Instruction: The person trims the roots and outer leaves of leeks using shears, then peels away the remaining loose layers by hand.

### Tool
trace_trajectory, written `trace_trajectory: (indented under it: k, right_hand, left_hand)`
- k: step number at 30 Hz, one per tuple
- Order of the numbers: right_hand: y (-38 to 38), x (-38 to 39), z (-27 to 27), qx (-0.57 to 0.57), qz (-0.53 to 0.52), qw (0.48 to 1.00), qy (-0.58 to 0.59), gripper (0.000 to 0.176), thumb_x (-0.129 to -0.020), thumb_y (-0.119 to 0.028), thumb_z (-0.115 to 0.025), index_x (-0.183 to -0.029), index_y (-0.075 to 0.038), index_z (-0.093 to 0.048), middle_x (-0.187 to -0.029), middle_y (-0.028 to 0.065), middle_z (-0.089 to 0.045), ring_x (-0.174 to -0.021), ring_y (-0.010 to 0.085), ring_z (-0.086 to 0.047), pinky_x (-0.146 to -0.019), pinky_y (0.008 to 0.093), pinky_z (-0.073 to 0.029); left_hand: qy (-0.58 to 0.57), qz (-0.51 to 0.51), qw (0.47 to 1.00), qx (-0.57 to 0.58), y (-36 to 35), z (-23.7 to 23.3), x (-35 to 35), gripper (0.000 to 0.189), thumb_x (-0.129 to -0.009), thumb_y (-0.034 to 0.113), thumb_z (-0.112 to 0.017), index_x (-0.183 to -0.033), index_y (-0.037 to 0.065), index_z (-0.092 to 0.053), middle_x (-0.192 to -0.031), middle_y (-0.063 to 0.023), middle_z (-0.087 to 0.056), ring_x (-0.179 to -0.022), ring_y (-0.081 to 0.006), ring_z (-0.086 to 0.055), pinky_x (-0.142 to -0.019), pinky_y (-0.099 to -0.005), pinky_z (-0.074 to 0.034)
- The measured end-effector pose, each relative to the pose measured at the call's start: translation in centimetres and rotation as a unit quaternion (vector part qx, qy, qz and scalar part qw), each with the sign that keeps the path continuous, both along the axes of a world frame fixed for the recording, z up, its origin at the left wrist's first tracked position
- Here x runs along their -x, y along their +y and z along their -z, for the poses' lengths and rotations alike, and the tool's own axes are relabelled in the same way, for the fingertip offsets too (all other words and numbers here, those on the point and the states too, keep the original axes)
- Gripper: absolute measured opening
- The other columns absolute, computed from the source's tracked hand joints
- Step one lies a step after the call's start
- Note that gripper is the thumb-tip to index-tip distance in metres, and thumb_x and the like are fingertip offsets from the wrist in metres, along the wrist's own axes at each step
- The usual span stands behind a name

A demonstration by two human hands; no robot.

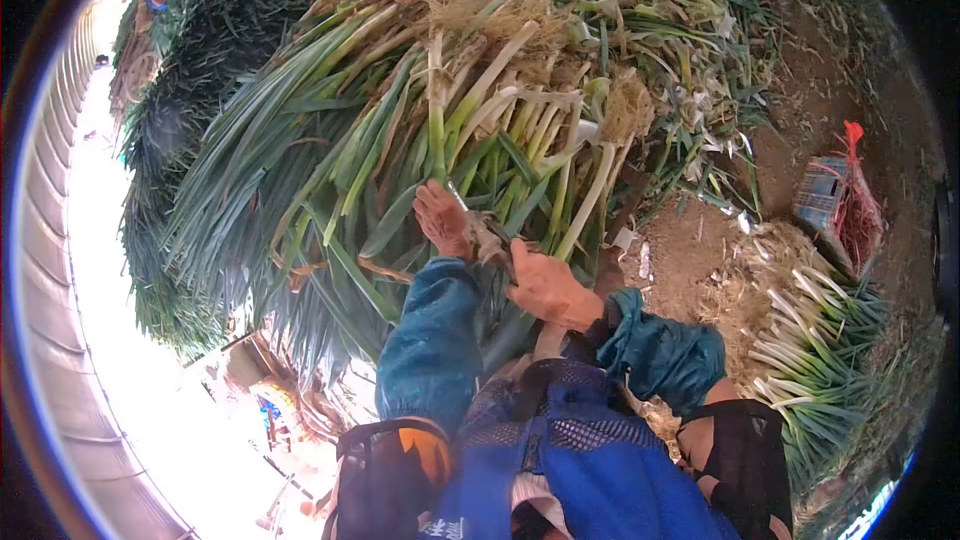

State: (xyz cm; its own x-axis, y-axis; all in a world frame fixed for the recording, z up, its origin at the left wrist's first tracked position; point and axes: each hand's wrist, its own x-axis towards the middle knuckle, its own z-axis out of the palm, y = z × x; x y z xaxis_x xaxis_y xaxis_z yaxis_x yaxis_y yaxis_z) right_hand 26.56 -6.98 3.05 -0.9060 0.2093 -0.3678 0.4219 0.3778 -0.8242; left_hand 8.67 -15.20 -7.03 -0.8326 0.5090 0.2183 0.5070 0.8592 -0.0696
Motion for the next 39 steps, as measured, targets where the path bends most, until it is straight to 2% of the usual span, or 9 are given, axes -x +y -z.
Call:
trace_trajectory:
  k: [6, 12, 16, 21, 24, 25, 29, 34, 39]
  right_hand:
    - [-0.3, 0.2, 1.3, 0.039, 0.021, 0.999, 0.006, 0.043, -0.072, -0.020, -0.060, -0.097, 0.002, -0.033, -0.079, 0.0294, -0.056, -0.083, 0.0463, -0.054, -0.070, 0.0497, -0.043]
    - [-1.2, -0.8, -0.6, 0.003, 0.016, 1.000, -0.027, 0.044, -0.074, -0.019, -0.060, -0.103, 0.003, -0.035, -0.074, 0.0252, -0.056, -0.078, 0.0449, -0.055, -0.066, 0.0494, -0.044]
    - [0.3, 1.7, 1.4, -0.042, 0.050, 0.998, 0.009, 0.048, -0.075, -0.020, -0.060, -0.107, 0.005, -0.035, -0.078, 0.0256, -0.058, -0.081, 0.0427, -0.057, -0.068, 0.0481, -0.046]
    - [-1.0, -1.3, -0.7, -0.058, 0.008, 0.997, 0.045, 0.055, -0.074, -0.022, -0.060, -0.112, 0.007, -0.032, -0.079, 0.0261, -0.058, -0.079, 0.0424, -0.058, -0.068, 0.0477, -0.047]
    - [-2.8, -1.9, -1.8, -0.031, -0.031, 0.997, -0.068, 0.058, -0.073, -0.022, -0.060, -0.114, 0.007, -0.031, -0.078, 0.0269, -0.059, -0.075, 0.0425, -0.059, -0.066, 0.0484, -0.048]
    - [-2.3, -1.1, -2.0, -0.042, -0.014, 0.998, -0.052, 0.056, -0.073, -0.021, -0.060, -0.112, 0.008, -0.032, -0.078, 0.0265, -0.059, -0.072, 0.0417, -0.060, -0.062, 0.0477, -0.048]
    - [0.3, 3.9, 0.6, -0.084, 0.023, 0.996, -0.003, 0.053, -0.072, -0.019, -0.060, -0.108, 0.010, -0.034, -0.075, 0.0256, -0.060, -0.072, 0.0408, -0.061, -0.060, 0.0462, -0.049]
    - [1.8, 6.9, 1.8, -0.163, 0.057, 0.985, 0.013, 0.030, -0.076, -0.011, -0.054, -0.094, 0.008, -0.040, -0.069, 0.0239, -0.061, -0.065, 0.0379, -0.063, -0.056, 0.0440, -0.052]
    - [0.8, 6.2, 1.6, -0.137, 0.033, 0.990, -0.009, 0.044, -0.073, -0.015, -0.060, -0.103, 0.009, -0.038, -0.072, 0.0240, -0.061, -0.068, 0.0381, -0.062, -0.056, 0.0449, -0.050]
  left_hand:
    - [-0.212, 0.004, 0.970, -0.114, -2.2, -3.7, 0.5, 0.046, -0.062, 0.012, -0.065, -0.106, 0.006, -0.051, -0.098, -0.0169, -0.055, -0.093, -0.0379, -0.054, -0.076, -0.0441, -0.045]
    - [-0.487, 0.028, 0.843, -0.225, -7.6, -4.8, 0.1, 0.064, -0.059, 0.006, -0.060, -0.121, 0.001, -0.046, -0.101, -0.0227, -0.059, -0.096, -0.0368, -0.057, -0.083, -0.0378, -0.045]
    - [-0.605, -0.016, 0.748, -0.273, -10.2, -7.0, -2.0, 0.067, -0.059, -0.001, -0.054, -0.125, -0.001, -0.043, -0.098, -0.0113, -0.060, -0.089, -0.0197, -0.056, -0.082, -0.0264, -0.043]
    - [-0.615, -0.045, 0.725, -0.308, -14.4, -6.3, -4.7, 0.074, -0.060, -0.003, -0.049, -0.133, 0.001, -0.038, -0.106, -0.0070, -0.056, -0.092, -0.0172, -0.053, -0.079, -0.0241, -0.042]
    - [-0.669, -0.091, 0.643, -0.362, -15.0, -7.8, -6.0, 0.074, -0.060, -0.003, -0.049, -0.133, 0.002, -0.038, -0.106, -0.0069, -0.056, -0.091, -0.0166, -0.053, -0.077, -0.0245, -0.043]
    - [-0.666, -0.059, 0.679, -0.303, -15.5, -7.4, -6.0, 0.072, -0.064, -0.005, -0.041, -0.135, 0.000, -0.034, -0.114, -0.0078, -0.054, -0.096, -0.0153, -0.056, -0.084, -0.0253, -0.044]
    - [-0.680, -0.111, 0.624, -0.369, -17.1, -6.1, -6.6, 0.075, -0.061, -0.006, -0.047, -0.134, 0.007, -0.040, -0.097, -0.0050, -0.056, -0.083, -0.0148, -0.054, -0.068, -0.0249, -0.045]
    - [-0.707, -0.143, 0.590, -0.363, -15.6, -9.0, -7.2, 0.076, -0.061, -0.007, -0.046, -0.135, 0.008, -0.038, -0.101, -0.0036, -0.056, -0.082, -0.0129, -0.055, -0.066, -0.0242, -0.046]
    - [-0.712, -0.135, 0.588, -0.360, -15.2, -9.8, -7.3, 0.075, -0.062, -0.006, -0.047, -0.136, 0.008, -0.038, -0.105, -0.0039, -0.057, -0.083, -0.0125, -0.056, -0.066, -0.0240, -0.046]
